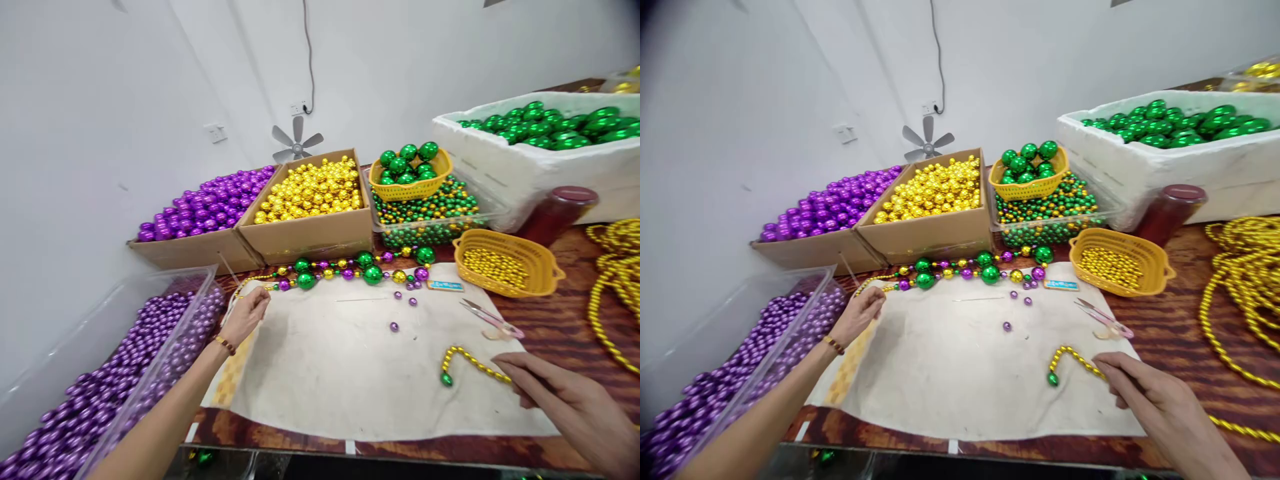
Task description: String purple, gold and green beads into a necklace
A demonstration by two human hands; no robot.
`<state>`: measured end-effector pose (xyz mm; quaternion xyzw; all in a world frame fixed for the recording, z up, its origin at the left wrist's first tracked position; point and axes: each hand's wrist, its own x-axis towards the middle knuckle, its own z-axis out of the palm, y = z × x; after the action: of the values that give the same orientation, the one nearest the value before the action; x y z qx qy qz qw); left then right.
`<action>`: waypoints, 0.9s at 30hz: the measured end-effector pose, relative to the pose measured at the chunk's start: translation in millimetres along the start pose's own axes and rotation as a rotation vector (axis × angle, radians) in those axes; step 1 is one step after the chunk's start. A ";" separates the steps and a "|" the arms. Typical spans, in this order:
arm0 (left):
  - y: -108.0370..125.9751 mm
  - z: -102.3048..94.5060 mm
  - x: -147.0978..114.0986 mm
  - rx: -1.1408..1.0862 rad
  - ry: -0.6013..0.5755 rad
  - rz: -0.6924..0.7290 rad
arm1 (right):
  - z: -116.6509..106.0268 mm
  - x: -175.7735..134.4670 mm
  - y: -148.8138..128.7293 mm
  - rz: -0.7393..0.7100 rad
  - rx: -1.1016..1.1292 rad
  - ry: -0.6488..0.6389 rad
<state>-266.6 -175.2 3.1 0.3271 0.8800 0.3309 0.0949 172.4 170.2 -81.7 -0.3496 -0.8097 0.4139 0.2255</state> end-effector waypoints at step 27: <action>266.6 256.1 -43.4 -0.859 -0.662 -0.002 | -29.6 27.7 -56.8 -0.285 -0.129 -0.015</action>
<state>1.7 81.5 -22.6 0.3448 0.5889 0.5399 0.4928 152.1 182.8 -16.1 -0.2419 -0.8776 0.3276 0.2529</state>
